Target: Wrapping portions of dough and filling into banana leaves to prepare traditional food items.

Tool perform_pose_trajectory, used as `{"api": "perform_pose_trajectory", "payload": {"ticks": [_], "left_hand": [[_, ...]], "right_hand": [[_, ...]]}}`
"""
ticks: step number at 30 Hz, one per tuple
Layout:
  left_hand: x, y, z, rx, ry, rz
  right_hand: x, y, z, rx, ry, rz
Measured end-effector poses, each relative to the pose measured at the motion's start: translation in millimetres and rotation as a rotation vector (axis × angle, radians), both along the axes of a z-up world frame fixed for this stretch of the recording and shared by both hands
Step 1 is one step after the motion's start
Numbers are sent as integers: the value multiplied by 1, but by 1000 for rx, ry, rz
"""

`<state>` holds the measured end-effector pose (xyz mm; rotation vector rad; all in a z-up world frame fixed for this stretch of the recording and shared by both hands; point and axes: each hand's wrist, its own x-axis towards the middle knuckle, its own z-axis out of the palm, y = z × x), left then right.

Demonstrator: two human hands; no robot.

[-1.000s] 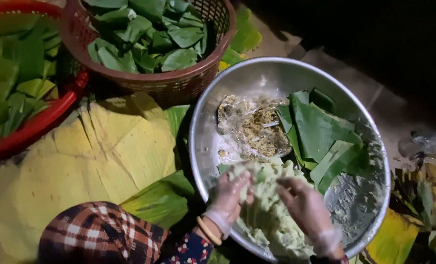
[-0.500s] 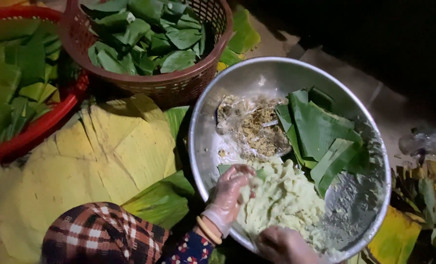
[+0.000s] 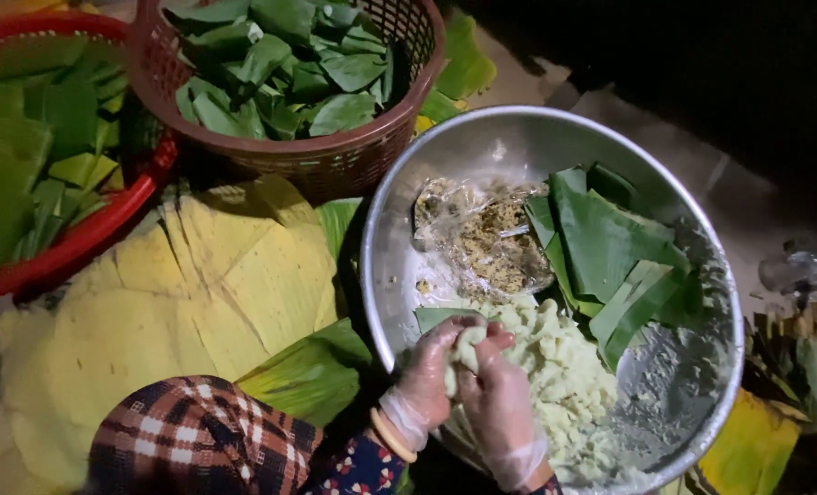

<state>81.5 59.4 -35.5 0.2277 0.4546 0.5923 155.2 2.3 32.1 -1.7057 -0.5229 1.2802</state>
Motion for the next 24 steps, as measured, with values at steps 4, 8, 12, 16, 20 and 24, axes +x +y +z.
{"api": "perform_pose_trajectory", "payload": {"ticks": [4,8,12,16,20,24], "left_hand": [[11,-7,-14,-3,-55,108],[1,3,8,-72,-85,122],[2,-3,2,28,-162,-3],[7,-3,-10,-53,255,38],[9,-5,5,10,59,-99],[7,-4,6,33,162,-70]], "right_hand": [[46,-26,-18,215,-736,422],[48,-33,7,112,-389,132],[37,-28,-18,235,-451,62],[22,-25,-5,304,-614,128],[41,-36,-11,39,-823,236],[87,-41,2,-98,-432,-152]]}}
